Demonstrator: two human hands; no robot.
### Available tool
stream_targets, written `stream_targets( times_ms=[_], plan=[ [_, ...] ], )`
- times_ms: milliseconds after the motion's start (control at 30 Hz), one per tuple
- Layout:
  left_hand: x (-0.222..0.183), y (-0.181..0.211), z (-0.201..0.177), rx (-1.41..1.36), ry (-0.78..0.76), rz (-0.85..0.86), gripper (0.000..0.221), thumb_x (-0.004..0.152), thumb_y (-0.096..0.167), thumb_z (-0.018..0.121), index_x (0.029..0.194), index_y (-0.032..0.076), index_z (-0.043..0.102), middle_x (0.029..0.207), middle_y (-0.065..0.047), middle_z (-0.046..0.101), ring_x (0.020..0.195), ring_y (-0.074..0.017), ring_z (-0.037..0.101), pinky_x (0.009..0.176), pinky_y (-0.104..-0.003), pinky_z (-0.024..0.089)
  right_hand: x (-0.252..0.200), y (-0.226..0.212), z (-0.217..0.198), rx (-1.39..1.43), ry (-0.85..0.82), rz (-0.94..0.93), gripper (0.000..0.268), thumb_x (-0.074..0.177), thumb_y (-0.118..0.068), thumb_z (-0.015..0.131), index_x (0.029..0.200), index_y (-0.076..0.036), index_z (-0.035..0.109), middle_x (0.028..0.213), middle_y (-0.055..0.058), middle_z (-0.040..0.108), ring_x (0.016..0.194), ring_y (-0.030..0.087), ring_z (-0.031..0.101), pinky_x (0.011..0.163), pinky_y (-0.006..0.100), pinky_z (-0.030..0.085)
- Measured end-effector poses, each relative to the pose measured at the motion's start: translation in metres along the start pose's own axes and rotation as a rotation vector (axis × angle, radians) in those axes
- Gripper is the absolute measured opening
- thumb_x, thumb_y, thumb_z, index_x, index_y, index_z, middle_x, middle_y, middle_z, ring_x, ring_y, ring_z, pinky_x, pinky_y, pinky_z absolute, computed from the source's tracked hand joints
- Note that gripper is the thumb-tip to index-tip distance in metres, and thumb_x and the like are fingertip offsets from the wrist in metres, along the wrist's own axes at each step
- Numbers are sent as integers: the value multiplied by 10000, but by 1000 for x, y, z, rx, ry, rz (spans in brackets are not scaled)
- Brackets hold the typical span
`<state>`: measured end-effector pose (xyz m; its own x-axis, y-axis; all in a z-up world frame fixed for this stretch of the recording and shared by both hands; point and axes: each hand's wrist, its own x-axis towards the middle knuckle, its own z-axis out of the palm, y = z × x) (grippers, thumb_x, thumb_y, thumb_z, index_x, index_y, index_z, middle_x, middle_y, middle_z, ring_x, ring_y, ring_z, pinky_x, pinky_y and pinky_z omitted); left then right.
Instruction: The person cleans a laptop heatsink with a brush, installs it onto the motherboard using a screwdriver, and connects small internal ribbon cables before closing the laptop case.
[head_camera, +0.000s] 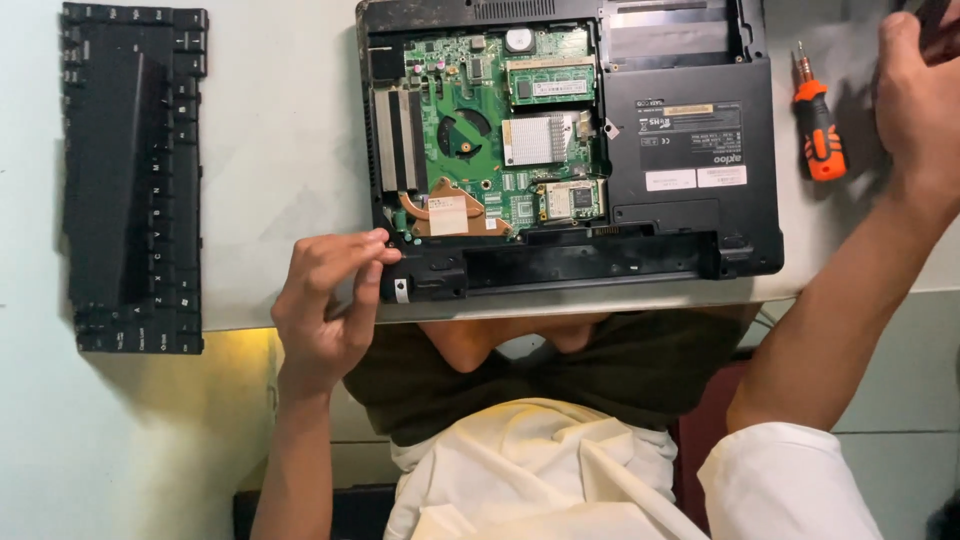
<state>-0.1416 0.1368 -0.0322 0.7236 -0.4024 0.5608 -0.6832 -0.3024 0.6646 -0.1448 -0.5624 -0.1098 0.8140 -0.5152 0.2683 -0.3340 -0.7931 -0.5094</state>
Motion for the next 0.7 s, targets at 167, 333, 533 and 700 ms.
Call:
stream_targets(
  times_ms=[167, 333, 533, 700],
  plan=[
    [20, -8, 2, 173, -101, -36, 537, 1233, 352, 794, 1679, 131, 590, 1811, -118, 564, 1755, -356, 522, 1461, -544, 423, 10, 45, 40, 19, -149, -154, 339, 1386, -202, 784, 1560, 35, 616, 1139, 142, 486, 985, 314, 497, 832, 502, 390],
    [50, 1, 10, 299, -412, -152, 837, 1212, 702, 544, 1875, 200, 448, 2002, -121, 167, 1890, -349, 143, 1551, -681, 116, 22, 50, 77, 146, -446, 96, 569, 1448, -562, 343, 1456, -26, 532, 1334, 237, 527, 1159, 380, 531, 888, 536, 430],
    [40, 10, 15, 351, -418, -128, 809, 1233, 664, 536, 1850, 142, 485, 1983, -159, 206, 1868, -360, 151, 1467, -635, 330, -19, -33, 35, -50, -273, -432, 305, 1542, -132, 823, 1578, 142, 694, 1268, 286, 681, 1007, 365, 670, 820, 447, 569],
    [26, 19, 14, 483, -416, -79, 828, 1239, 685, 465, 1871, 151, 431, 1975, -162, 278, 1859, -356, 219, 1460, -592, 373, -32, -74, 7, -70, -270, -327, 348, 1343, -92, 974, 1518, 90, 734, 1152, 195, 587, 997, 331, 587, 817, 462, 525]
  ],
)
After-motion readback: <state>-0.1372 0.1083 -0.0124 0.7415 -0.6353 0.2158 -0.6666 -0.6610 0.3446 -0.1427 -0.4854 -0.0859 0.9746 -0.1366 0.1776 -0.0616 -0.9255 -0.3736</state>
